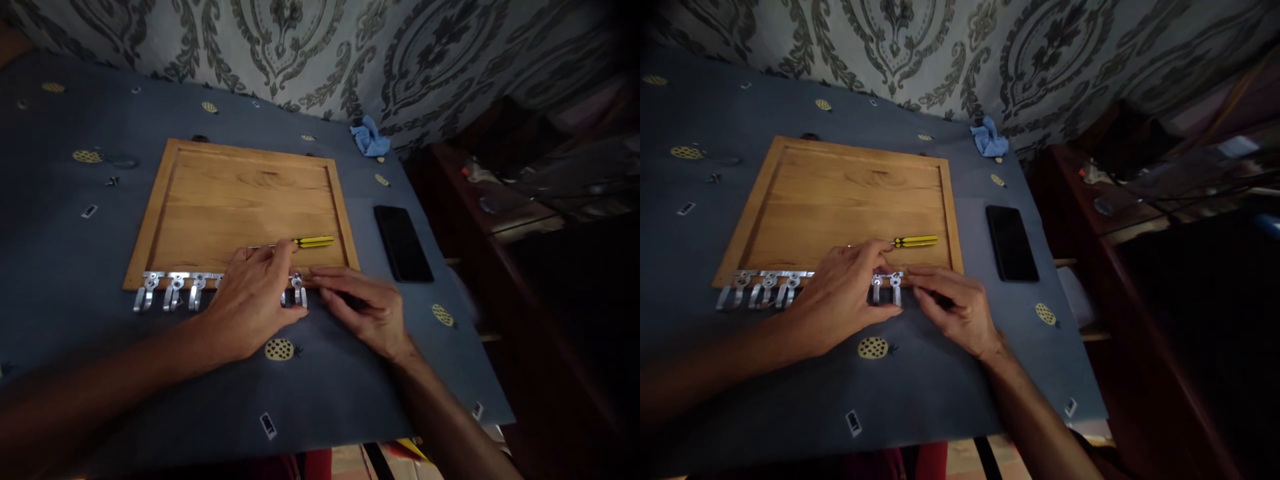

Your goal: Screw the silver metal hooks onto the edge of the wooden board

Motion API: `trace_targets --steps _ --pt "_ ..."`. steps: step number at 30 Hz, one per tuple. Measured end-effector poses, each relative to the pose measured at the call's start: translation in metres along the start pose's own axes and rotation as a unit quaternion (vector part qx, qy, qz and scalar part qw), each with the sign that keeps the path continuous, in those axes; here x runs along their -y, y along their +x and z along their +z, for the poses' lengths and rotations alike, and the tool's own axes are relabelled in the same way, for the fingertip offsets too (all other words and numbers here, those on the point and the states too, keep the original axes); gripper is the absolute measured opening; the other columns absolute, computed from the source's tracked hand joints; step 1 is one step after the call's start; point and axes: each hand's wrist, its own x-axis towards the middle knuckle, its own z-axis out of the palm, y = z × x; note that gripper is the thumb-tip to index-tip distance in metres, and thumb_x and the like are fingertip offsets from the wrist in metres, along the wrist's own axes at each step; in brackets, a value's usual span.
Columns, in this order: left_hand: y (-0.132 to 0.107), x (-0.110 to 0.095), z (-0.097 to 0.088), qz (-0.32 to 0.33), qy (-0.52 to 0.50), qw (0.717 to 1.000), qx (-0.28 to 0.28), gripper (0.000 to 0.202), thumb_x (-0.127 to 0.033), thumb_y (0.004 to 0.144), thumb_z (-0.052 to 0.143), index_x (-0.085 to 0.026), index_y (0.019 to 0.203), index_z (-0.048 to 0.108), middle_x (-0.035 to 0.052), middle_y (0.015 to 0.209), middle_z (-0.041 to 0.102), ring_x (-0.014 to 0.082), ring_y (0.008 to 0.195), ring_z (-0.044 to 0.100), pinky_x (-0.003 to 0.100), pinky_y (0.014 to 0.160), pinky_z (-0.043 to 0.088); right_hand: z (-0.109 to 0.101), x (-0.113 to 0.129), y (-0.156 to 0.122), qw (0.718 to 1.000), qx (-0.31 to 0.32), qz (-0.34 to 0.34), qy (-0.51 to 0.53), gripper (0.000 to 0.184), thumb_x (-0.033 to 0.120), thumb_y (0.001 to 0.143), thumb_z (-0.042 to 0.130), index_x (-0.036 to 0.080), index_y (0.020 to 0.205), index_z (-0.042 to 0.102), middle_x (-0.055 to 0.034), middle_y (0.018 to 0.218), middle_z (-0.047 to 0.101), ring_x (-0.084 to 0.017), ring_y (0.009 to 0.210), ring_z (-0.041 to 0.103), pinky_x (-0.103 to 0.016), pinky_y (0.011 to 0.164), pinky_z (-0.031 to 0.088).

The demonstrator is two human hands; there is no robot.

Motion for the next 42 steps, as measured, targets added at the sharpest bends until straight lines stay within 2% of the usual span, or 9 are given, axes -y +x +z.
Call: trace_targets --steps 3,6,11,15,21,24,27,33,42 --pt "0.0 0.0 0.0 -0.001 -0.001 1.0 0.001 0.068 -0.029 0.072 0.086 -0.017 0.123 0.043 0.0082 0.111 0.071 0.0329 0.112 0.065 0.048 0.096 0.045 -0.003 -0.001 0.002 0.994 -0.077 0.072 -0.023 0.016 0.019 0.091 0.064 0.023 0.101 0.076 -0.0029 0.091 0.08 -0.014 0.067 0.073 -0.029 0.061 0.06" --pt "-0.001 -0.001 -0.001 0.0 -0.003 1.0 -0.001 0.067 -0.029 0.072 0.085 -0.019 0.122 0.042 0.0054 0.11 0.072 0.0315 0.11 0.065 0.047 0.095 0.045 -0.008 -0.008 0.006 0.986 -0.1 0.094 -0.092 0.016 0.023 0.093 0.062 0.024 0.103 0.075 -0.0038 0.093 0.079 -0.017 0.075 0.073 -0.031 0.063 0.058" --pt "-0.001 0.0 0.0 0.001 0.0 1.0 0.0 0.065 -0.029 0.073 0.084 -0.019 0.121 0.042 0.0049 0.109 0.072 0.0312 0.108 0.066 0.046 0.093 0.045 -0.016 -0.022 0.02 0.979 -0.015 0.047 -0.198 0.038 0.027 0.094 0.059 0.024 0.132 0.062 -0.0111 0.128 0.07 -0.028 0.118 0.065 -0.049 0.098 0.054" --pt "-0.001 0.001 0.001 0.003 0.01 1.0 -0.002 0.063 -0.03 0.074 0.083 -0.018 0.121 0.042 0.006 0.109 0.072 0.0324 0.108 0.065 0.047 0.093 0.045 -0.015 -0.03 0.03 0.974 0.06 0.04 -0.216 0.04 0.026 0.097 0.054 0.022 0.136 0.058 -0.0128 0.125 0.07 -0.029 0.114 0.065 -0.051 0.097 0.053" --pt "0.0 -0.001 -0.001 -0.002 0.013 1.0 0.007 0.062 -0.031 0.073 0.084 -0.019 0.118 0.042 0.0057 0.106 0.071 0.0312 0.106 0.065 0.047 0.093 0.045 -0.01 -0.035 0.034 0.976 0.064 0.025 -0.207 0.024 0.024 0.095 0.056 0.021 0.114 0.071 -0.0102 0.101 0.072 -0.026 0.098 0.065 -0.045 0.086 0.054" --pt "-0.001 -0.001 -0.003 0.001 0.008 1.0 0.012 0.061 -0.03 0.076 0.082 -0.02 0.119 0.04 0.0056 0.107 0.071 0.0302 0.108 0.065 0.046 0.095 0.045 -0.015 -0.03 0.034 0.989 0.018 0.043 -0.143 0.017 0.027 0.091 0.064 0.022 0.105 0.073 -0.0049 0.088 0.068 -0.021 0.084 0.064 -0.037 0.075 0.054" --pt "-0.002 -0.001 -0.004 0.008 0.008 1.0 0.015 0.06 -0.03 0.077 0.081 -0.019 0.119 0.04 0.0055 0.107 0.071 0.0304 0.111 0.064 0.046 0.096 0.044 -0.023 -0.016 0.037 0.991 -0.103 0.064 -0.059 0.01 0.03 0.087 0.072 0.023 0.094 0.072 -0.0015 0.083 0.065 -0.016 0.073 0.062 -0.031 0.065 0.051" --pt "-0.002 0.0 -0.004 0.008 0.016 1.0 0.019 0.06 -0.031 0.077 0.081 -0.017 0.12 0.042 0.0069 0.106 0.071 0.0307 0.108 0.064 0.046 0.093 0.045 -0.024 0.033 0.053 0.933 -0.352 0.04 0.066 0.02 0.038 0.095 0.061 0.023 0.083 0.061 -0.0001 0.079 0.071 -0.007 0.041 0.045 -0.025 0.037 0.032" --pt "-0.001 -0.001 -0.005 0.005 0.021 1.0 0.022 0.06 -0.034 0.078 0.08 -0.016 0.122 0.044 0.0069 0.105 0.072 0.0315 0.11 0.064 0.047 0.094 0.045 0.013 0.041 0.039 0.944 -0.314 0.063 0.081 0.021 0.045 0.098 0.054 0.025 0.091 0.055 0.0016 0.08 0.067 -0.009 0.046 0.053 -0.024 0.038 0.039"
